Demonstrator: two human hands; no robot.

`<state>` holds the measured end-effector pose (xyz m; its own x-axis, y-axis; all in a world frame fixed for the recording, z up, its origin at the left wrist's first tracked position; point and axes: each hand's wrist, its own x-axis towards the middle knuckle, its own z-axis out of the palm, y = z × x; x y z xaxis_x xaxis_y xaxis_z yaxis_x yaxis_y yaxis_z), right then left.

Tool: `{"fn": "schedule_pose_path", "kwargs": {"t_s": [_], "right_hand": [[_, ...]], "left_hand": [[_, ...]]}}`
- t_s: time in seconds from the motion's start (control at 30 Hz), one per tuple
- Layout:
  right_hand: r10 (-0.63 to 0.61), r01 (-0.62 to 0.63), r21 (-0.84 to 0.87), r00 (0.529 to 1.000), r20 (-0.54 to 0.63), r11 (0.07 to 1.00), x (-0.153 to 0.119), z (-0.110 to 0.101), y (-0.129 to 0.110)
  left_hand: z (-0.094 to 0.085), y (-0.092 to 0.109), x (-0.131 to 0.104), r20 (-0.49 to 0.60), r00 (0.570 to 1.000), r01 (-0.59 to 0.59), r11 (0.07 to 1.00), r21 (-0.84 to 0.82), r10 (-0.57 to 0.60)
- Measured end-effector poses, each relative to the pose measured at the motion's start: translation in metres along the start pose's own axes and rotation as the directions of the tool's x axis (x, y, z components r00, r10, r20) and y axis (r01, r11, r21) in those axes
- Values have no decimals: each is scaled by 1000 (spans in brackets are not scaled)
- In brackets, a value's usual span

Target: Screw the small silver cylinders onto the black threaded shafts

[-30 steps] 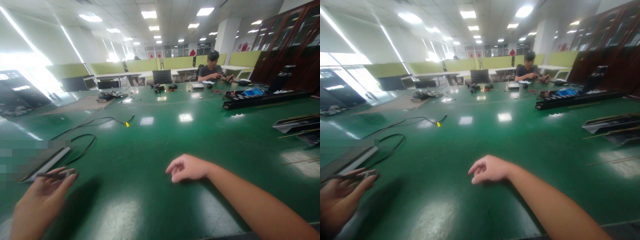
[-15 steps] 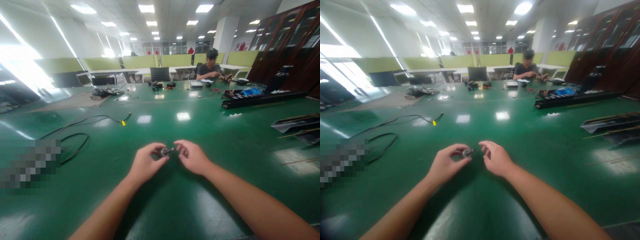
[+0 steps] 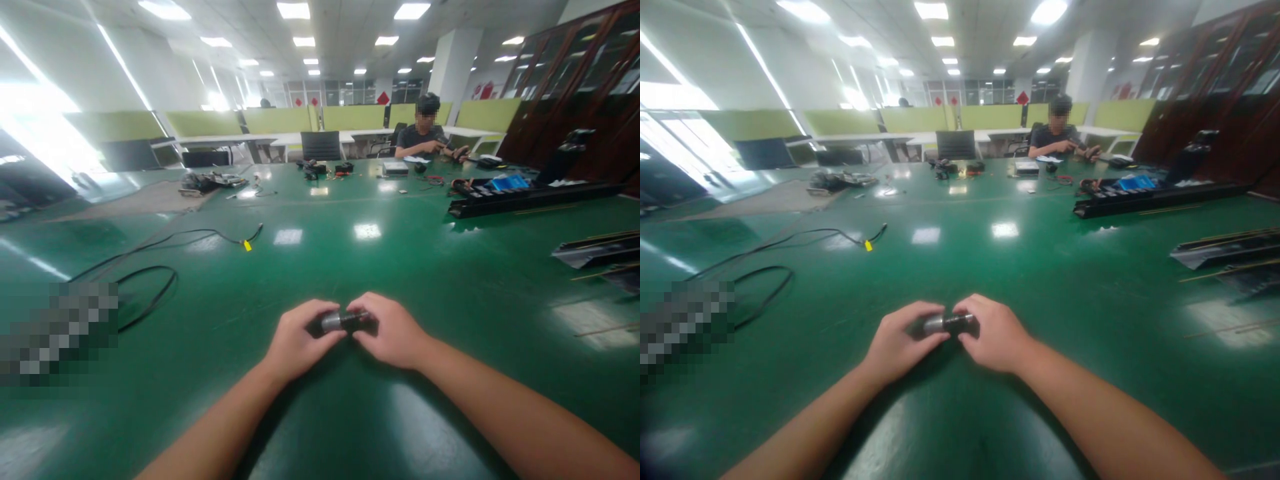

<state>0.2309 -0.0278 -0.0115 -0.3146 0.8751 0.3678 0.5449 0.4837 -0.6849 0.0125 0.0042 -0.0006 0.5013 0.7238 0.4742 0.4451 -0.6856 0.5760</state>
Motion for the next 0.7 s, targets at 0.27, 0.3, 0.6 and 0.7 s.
{"fn": "schedule_pose_path", "kwargs": {"t_s": [0.27, 0.3, 0.6, 0.7], "right_hand": [[-25, 25, -10, 1000, -15, 1000, 0, -1, -3], [-27, 27, -12, 1000, -14, 1000, 0, -1, -3], [-66, 66, 4, 998, -1, 998, -1, 0, -2], [-68, 68, 4, 998, 3, 998, 0, -1, -2]], "left_hand": [[4, 3, -1, 68, 998, 0, 997, -80, 5], [5, 3, -1, 71, 997, 1, 996, -86, 5], [6, 2, -2, 60, 998, -1, 995, -103, 7], [6, 3, -2, 57, 998, -2, 995, -101, 8]]}}
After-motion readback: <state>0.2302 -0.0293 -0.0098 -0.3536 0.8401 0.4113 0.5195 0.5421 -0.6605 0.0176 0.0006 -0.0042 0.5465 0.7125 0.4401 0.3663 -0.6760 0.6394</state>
